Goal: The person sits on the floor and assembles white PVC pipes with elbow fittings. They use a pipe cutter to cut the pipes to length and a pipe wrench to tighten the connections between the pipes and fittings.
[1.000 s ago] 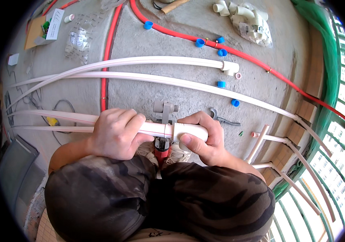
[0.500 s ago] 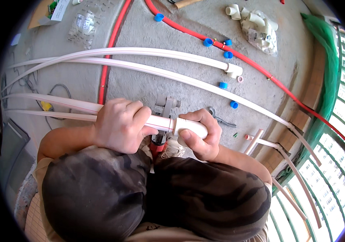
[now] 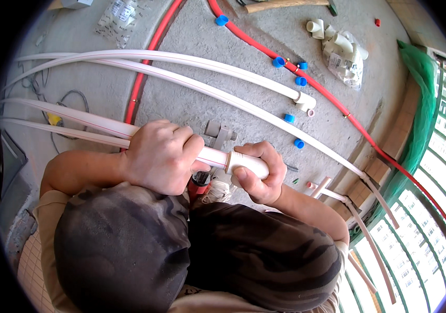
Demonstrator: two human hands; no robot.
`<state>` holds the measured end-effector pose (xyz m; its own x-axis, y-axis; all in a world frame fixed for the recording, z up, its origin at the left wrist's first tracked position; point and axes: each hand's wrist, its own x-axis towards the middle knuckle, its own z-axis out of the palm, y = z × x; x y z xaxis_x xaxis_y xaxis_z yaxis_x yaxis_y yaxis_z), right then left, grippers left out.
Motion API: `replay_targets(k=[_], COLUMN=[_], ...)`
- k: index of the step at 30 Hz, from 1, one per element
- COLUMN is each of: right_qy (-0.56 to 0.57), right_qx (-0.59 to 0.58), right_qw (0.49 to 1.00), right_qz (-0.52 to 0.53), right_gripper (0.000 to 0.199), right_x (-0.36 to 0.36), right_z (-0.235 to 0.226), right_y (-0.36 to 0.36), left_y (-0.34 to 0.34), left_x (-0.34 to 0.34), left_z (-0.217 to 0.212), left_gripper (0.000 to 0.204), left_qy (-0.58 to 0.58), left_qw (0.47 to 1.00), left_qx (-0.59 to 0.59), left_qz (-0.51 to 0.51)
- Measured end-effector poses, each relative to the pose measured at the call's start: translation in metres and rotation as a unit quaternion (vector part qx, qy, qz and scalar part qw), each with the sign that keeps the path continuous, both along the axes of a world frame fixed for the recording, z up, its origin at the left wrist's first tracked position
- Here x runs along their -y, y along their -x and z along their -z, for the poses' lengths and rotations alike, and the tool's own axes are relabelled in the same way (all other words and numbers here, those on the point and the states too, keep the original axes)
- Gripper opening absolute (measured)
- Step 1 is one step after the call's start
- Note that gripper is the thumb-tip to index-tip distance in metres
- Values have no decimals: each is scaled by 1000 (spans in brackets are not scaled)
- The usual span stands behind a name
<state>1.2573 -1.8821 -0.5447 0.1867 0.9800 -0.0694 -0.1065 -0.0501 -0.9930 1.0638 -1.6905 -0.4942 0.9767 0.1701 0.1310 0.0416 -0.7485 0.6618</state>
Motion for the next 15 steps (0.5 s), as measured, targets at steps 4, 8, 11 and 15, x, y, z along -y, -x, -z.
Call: replay_targets(k=[4, 8, 11, 15], right_qy=[0, -1, 9, 53], right_qx=[18, 8, 0, -7], right_qw=[1000, 1000, 999, 997], right_qz=[-4, 12, 34, 48], right_gripper=[30, 30, 30, 39], right_x=[-1, 1, -1, 1], right_z=[2, 6, 4, -3], right_y=[-3, 2, 5, 12], left_y=[-3, -5, -5, -3], left_x=[0, -1, -1, 0], left_z=[3, 0, 0, 0], left_gripper=[30, 31, 31, 31], left_qy=[21, 18, 4, -3], left_qw=[1000, 1000, 1000, 999], left_qx=[-4, 15, 30, 39], left_qz=[7, 12, 2, 3])
